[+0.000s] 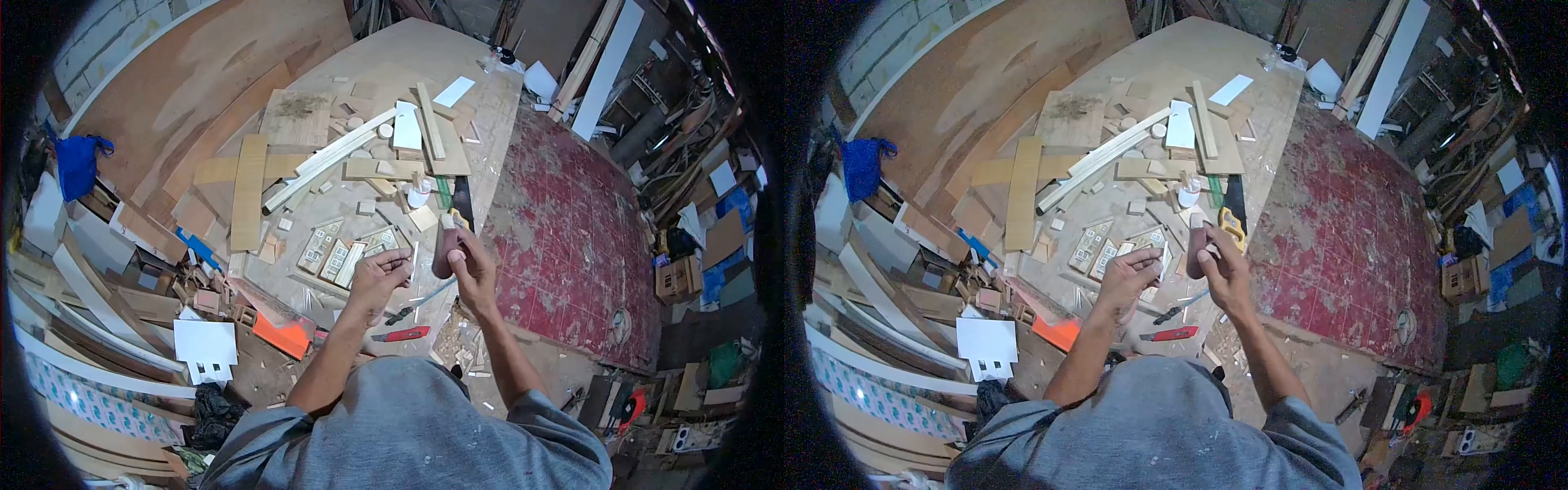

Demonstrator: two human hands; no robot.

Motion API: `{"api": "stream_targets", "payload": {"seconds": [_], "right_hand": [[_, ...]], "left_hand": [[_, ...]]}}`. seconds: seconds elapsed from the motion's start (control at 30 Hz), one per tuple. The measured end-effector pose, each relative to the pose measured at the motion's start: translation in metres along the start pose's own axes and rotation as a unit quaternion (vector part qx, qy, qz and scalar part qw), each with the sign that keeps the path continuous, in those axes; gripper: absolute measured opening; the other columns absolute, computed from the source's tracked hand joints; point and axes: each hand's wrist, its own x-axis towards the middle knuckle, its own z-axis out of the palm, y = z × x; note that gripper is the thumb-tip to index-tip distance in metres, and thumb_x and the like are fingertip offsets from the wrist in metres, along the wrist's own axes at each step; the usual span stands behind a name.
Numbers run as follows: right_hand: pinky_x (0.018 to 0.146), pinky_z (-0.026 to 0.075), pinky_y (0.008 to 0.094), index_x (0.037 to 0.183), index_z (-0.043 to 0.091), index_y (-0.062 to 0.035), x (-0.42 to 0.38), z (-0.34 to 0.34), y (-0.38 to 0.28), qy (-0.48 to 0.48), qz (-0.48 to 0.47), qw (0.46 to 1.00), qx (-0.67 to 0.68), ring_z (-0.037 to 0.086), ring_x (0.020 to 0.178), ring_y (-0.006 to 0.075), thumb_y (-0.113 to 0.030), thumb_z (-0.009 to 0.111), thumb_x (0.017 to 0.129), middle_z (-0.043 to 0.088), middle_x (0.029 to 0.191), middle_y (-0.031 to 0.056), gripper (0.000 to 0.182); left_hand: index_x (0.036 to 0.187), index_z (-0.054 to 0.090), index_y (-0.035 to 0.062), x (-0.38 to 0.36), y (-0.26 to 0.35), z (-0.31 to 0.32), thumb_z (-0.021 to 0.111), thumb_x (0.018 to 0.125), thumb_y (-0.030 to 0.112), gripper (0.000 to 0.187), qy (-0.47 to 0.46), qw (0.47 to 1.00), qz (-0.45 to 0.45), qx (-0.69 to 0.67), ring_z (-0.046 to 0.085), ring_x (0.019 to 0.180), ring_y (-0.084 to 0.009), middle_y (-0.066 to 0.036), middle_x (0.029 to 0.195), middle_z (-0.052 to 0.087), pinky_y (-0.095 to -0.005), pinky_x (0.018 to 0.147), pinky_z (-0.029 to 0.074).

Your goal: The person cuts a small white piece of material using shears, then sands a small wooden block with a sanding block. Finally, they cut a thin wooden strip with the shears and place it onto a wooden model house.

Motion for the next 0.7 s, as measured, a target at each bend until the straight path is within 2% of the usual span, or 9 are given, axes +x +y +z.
{"api": "stream_targets", "payload": {"seconds": [0.07, 0.2, 0.3, 0.37, 0.43, 0.6, 0.67, 0.7], "right_hand": [[0.105, 0.043, 0.0342, 0.139, 0.05, 0.0017, -0.013, 0.014, 0.013, 0.013, 0.107, 0.984, 0.14, 0.049, 0.131, 0.0233, -0.004, 0.06, 0.096, 0.051, 0.14, 0.0163, 0.045], [0.109, 0.039, 0.0351, 0.139, 0.049, 0.0029, -0.022, 0.029, 0.019, 0.034, 0.108, 0.967, 0.229, 0.049, 0.13, 0.0244, -0.005, 0.061, 0.096, 0.051, 0.14, 0.0161, 0.045], [0.107, 0.04, 0.0348, 0.139, 0.049, 0.0029, -0.02, 0.029, 0.014, 0.036, 0.124, 0.969, 0.21, 0.05, 0.129, 0.0241, -0.006, 0.061, 0.097, 0.05, 0.14, 0.0163, 0.045], [0.106, 0.041, 0.0344, 0.139, 0.05, 0.0027, -0.017, 0.03, 0.009, 0.036, 0.115, 0.971, 0.205, 0.05, 0.128, 0.0237, -0.007, 0.061, 0.097, 0.05, 0.139, 0.0166, 0.045], [0.1, 0.045, 0.0318, 0.138, 0.052, 0.0013, -0.013, 0.034, -0.001, 0.031, 0.064, 0.981, 0.181, 0.053, 0.122, 0.0216, -0.007, 0.061, 0.096, 0.052, 0.135, 0.0161, 0.044], [0.089, 0.05, 0.0279, 0.137, 0.054, 0.0004, -0.015, 0.043, -0.015, 0.029, 0.043, 0.986, 0.159, 0.054, 0.117, 0.0193, -0.006, 0.061, 0.096, 0.051, 0.13, 0.0149, 0.042], [0.09, 0.05, 0.0291, 0.136, 0.054, 0.0012, -0.029, 0.043, -0.02, -0.013, 0.076, 0.99, 0.121, 0.055, 0.118, 0.0221, -0.006, 0.061, 0.095, 0.052, 0.131, 0.0178, 0.042], [0.09, 0.049, 0.0304, 0.136, 0.055, 0.0014, -0.039, 0.044, -0.016, -0.011, 0.011, 0.999, 0.038, 0.056, 0.119, 0.0251, -0.006, 0.06, 0.094, 0.052, 0.132, 0.0207, 0.042]], "left_hand": [[0.114, 0.067, -0.0047, 0.002, -0.003, 0.001, 0.072, 0.086, 0.002, 0.029, 0.013, 0.998, 0.034, 0.055, 0.064, 0.074, -0.0106, -0.007, 0.091, 0.07, -0.0227, 0.066, 0.053], [0.112, 0.068, -0.0049, 0.001, -0.004, 0.004, 0.072, 0.087, 0.005, 0.028, 0.02, 0.997, 0.044, 0.059, 0.062, 0.07, -0.0078, -0.005, 0.087, 0.07, -0.0217, 0.064, 0.052], [0.114, 0.068, -0.0052, 0.0, -0.005, 0.005, 0.072, 0.087, 0.005, 0.029, 0.022, 0.997, 0.047, 0.056, 0.062, 0.071, -0.008, -0.006, 0.088, 0.07, -0.0217, 0.064, 0.052], [0.114, 0.066, -0.0057, 0.0, -0.006, 0.004, 0.073, 0.085, 0.002, 0.031, 0.016, 0.997, 0.047, 0.051, 0.063, 0.077, -0.0105, -0.008, 0.095, 0.07, -0.0234, 0.069, 0.053], [0.115, 0.066, -0.0058, 0.0, -0.007, 0.004, 0.072, 0.086, 0.001, 0.031, 0.013, 0.997, 0.053, 0.05, 0.063, 0.079, -0.0107, -0.009, 0.096, 0.069, -0.0238, 0.07, 0.053], [0.116, 0.065, -0.0067, 0.0, -0.012, 0.004, 0.068, 0.087, -0.003, 0.029, -0.001, 0.997, 0.082, 0.018, 0.063, 0.082, -0.0117, -0.01, 0.1, 0.069, -0.0246, 0.073, 0.053], [0.116, 0.066, -0.0068, 0.0, -0.014, 0.004, 0.066, 0.089, -0.002, 0.027, 0.029, 0.993, 0.11, -0.012, 0.064, 0.078, -0.0102, -0.008, 0.094, 0.071, -0.0238, 0.071, 0.053], [0.116, 0.066, -0.0068, 0.0, -0.013, 0.003, 0.066, 0.089, -0.002, 0.027, 0.031, 0.993, 0.112, -0.012, 0.064, 0.078, -0.0102, -0.008, 0.094, 0.071, -0.0238, 0.071, 0.053]]}}
